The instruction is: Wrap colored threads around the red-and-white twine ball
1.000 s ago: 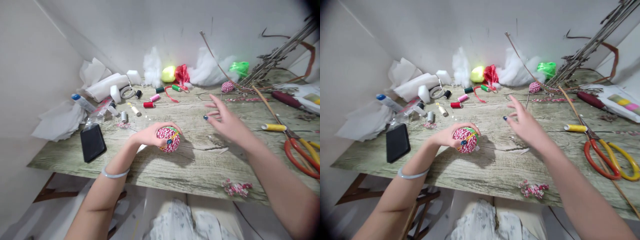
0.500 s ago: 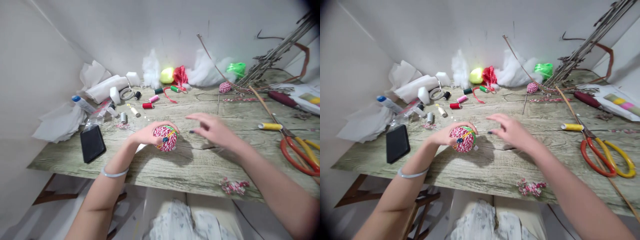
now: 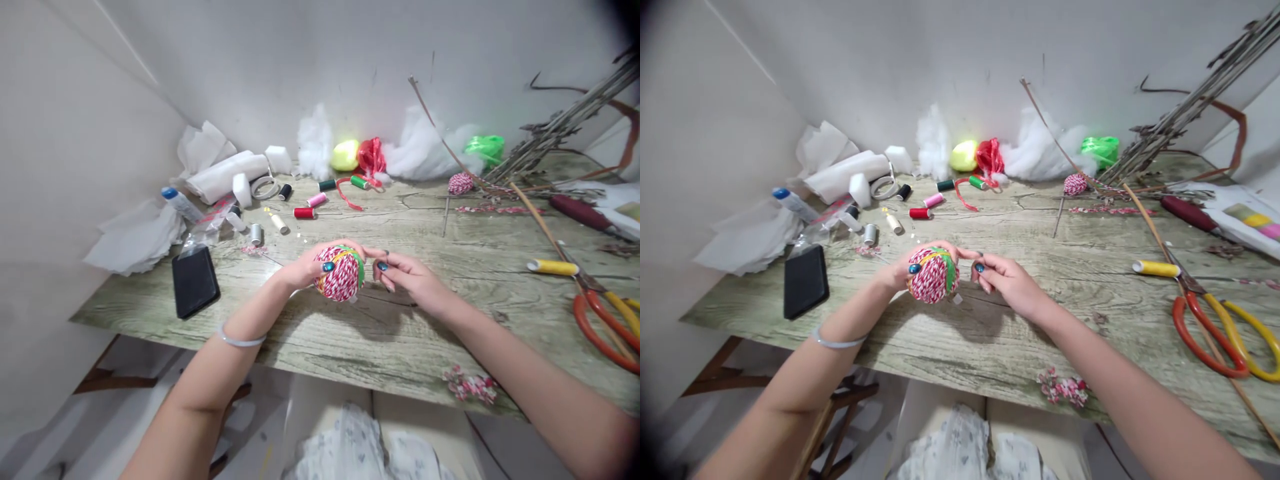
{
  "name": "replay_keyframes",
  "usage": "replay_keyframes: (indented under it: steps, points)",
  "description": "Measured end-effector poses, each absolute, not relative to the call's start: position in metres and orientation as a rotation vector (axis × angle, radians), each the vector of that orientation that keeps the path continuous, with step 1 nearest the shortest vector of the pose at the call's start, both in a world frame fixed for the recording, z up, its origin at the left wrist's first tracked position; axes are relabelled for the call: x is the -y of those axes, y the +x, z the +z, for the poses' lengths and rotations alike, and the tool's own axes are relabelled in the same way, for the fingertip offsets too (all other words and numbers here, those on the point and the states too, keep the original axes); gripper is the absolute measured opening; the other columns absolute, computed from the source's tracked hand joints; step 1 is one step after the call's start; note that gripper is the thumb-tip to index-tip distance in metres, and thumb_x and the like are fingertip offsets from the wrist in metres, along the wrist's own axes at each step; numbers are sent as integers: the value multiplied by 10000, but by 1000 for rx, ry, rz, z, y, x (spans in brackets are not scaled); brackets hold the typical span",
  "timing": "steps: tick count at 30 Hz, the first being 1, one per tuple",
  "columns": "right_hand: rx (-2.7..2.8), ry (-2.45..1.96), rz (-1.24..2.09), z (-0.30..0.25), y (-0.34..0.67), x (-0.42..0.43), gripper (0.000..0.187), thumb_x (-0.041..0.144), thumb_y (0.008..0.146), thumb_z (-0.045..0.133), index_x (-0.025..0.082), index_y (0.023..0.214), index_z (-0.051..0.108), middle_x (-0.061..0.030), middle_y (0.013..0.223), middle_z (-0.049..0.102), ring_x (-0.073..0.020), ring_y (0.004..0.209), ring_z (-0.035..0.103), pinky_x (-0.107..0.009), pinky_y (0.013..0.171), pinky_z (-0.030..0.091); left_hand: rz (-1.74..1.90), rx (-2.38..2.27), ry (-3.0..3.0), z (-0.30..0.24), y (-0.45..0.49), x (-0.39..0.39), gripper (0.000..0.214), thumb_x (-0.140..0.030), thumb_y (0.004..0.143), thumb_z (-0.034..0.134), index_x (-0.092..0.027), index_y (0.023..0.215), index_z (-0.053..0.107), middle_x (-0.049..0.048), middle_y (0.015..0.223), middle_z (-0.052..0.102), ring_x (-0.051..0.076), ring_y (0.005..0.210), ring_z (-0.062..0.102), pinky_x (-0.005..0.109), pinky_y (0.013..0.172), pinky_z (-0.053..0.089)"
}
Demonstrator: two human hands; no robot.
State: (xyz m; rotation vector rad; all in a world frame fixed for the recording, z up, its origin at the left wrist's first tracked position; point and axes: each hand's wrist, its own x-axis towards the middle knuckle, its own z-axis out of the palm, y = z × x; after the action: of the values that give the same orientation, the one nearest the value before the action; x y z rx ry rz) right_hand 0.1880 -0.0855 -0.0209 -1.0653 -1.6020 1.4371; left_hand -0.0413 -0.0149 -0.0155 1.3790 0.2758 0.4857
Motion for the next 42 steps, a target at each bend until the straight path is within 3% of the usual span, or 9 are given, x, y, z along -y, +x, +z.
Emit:
replay_keyframes:
  steps: [3,7,11,21,24,27,30,38,42]
  points:
    - [1688,-1148,1407,-18,185,88,229,354,932,459,202,784,546,40,634,435,-129,615,398,-276,620,299,536,-275,1330,-19,-36,20,713,-717,638,715,-155,1068,622,143,987,667,241,841,669,358,762,556]
    - [1902,-1294,1092,-10,186,87,178,226,890,444,201,719,483,30,688,445,-134,677,429,-278,657,299,542,-312,1407,-12,-36,23,623,-645,726,696,-147,1092,623,124,992,645,197,829,656,306,757,550]
    - [1966,-1301,855,-5,192,83,145,157,846,445,191,716,500,7,781,429,-138,735,446,-278,696,317,525,-338,1432,-7,-39,22,688,-683,704,703,-149,1127,606,127,1004,644,202,845,659,303,754,559]
    - [1954,-1187,969,2,211,81,208,244,922,464,194,777,603,-18,891,481,-142,824,497,-278,760,379,602,-290,1317,-10,-40,18,654,-646,668,732,-145,1076,631,102,965,624,196,814,648,304,733,578]
    - [1933,-1230,1039,5,212,82,179,304,929,505,217,974,655,-33,975,569,-146,821,533,-281,737,405,617,-235,1218,-6,-38,19,642,-628,603,767,-149,1011,642,75,895,607,178,747,632,280,656,576]
    - [1832,-1236,1193,6,207,87,395,346,890,598,252,1271,547,-55,1142,621,-117,693,501,-280,670,425,616,-215,1188,-3,-35,20,676,-664,543,784,-152,960,637,61,835,595,170,698,620,260,594,563]
    - [1778,-1178,1282,7,199,92,452,331,887,605,269,1324,507,-56,1205,640,-92,604,433,-270,610,400,590,-231,1174,-2,-32,22,690,-693,503,783,-168,919,612,46,792,589,172,665,612,276,575,562]
    - [1713,-1079,1296,2,180,100,305,377,896,610,250,1173,595,-25,1077,699,-87,586,436,-247,568,365,658,-159,1105,-9,-29,22,664,-724,511,719,-186,873,579,72,819,629,183,683,626,252,522,541]
    - [1629,-1091,1293,1,173,101,218,329,887,611,223,1078,619,5,832,682,-101,608,496,-244,596,392,624,-217,1102,-13,-30,22,685,-719,466,737,-191,872,579,73,833,637,208,736,643,291,584,570]
